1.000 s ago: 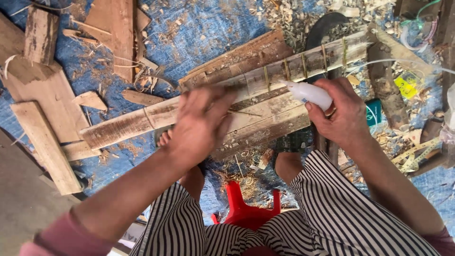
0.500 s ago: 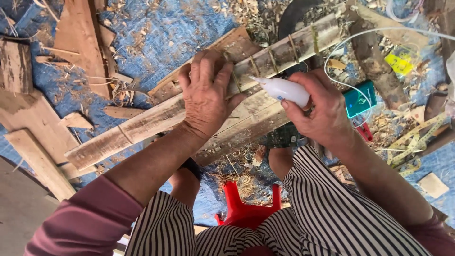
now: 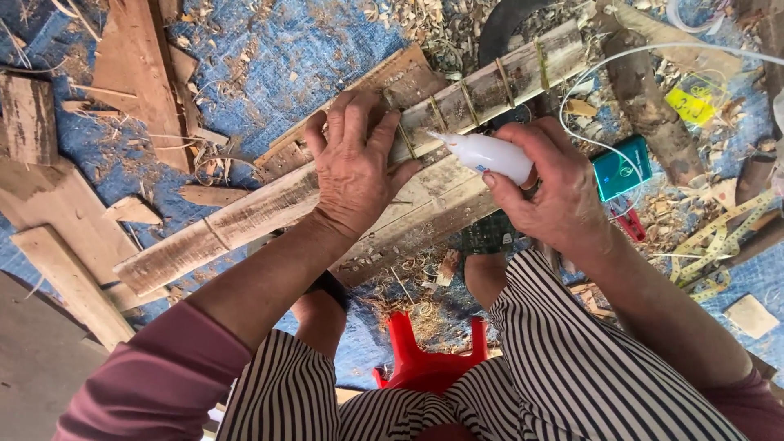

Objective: Applying glue to the fret slots of a wooden instrument neck and scraping the surface to ensure even distribution.

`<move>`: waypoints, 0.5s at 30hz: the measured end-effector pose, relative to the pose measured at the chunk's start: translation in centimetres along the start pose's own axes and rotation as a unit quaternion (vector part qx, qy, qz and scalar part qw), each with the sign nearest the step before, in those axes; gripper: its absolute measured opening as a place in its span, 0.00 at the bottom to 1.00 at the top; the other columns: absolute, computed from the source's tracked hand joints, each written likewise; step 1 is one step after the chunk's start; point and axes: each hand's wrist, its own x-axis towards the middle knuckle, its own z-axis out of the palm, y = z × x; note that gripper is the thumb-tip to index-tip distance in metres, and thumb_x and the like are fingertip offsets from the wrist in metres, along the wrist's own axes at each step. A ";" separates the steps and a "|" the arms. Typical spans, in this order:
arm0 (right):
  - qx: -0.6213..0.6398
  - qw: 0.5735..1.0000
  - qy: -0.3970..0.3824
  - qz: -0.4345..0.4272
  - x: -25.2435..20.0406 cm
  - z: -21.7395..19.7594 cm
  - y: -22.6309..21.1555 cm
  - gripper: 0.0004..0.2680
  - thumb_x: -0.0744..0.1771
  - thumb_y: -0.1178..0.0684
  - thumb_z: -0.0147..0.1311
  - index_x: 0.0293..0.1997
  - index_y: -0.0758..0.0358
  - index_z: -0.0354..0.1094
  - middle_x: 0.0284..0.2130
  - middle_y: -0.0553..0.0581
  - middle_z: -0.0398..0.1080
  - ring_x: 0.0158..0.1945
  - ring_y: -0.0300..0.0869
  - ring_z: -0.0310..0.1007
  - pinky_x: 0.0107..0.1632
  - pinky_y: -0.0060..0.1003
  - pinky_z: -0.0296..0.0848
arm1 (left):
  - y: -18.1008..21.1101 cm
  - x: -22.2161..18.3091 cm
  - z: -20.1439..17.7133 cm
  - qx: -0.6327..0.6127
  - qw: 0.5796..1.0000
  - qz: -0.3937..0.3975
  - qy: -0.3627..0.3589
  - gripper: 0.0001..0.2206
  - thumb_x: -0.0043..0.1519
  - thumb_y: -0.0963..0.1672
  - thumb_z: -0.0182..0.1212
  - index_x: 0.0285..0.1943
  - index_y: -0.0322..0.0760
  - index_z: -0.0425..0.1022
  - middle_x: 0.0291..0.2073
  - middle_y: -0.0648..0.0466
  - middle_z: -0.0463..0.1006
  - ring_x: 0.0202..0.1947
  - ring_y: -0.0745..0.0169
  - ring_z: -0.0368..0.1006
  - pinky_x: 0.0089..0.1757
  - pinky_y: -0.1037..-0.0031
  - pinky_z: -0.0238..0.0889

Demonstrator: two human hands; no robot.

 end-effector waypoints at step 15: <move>-0.004 1.000 -0.009 -0.013 0.3 0.7 0.7 0.14 0.66 0.56 0.65 0.55 0.70 0.72 0.40 0.68 0.69 0.33 0.66 0.76 0.27 0.47 0.77 | 0.5 1.0 -0.2 0.032 0.998 -0.049 -0.037 0.29 0.39 0.51 0.86 0.49 0.38 0.82 0.50 0.51 0.64 0.63 0.45 0.55 0.55 0.43 0.43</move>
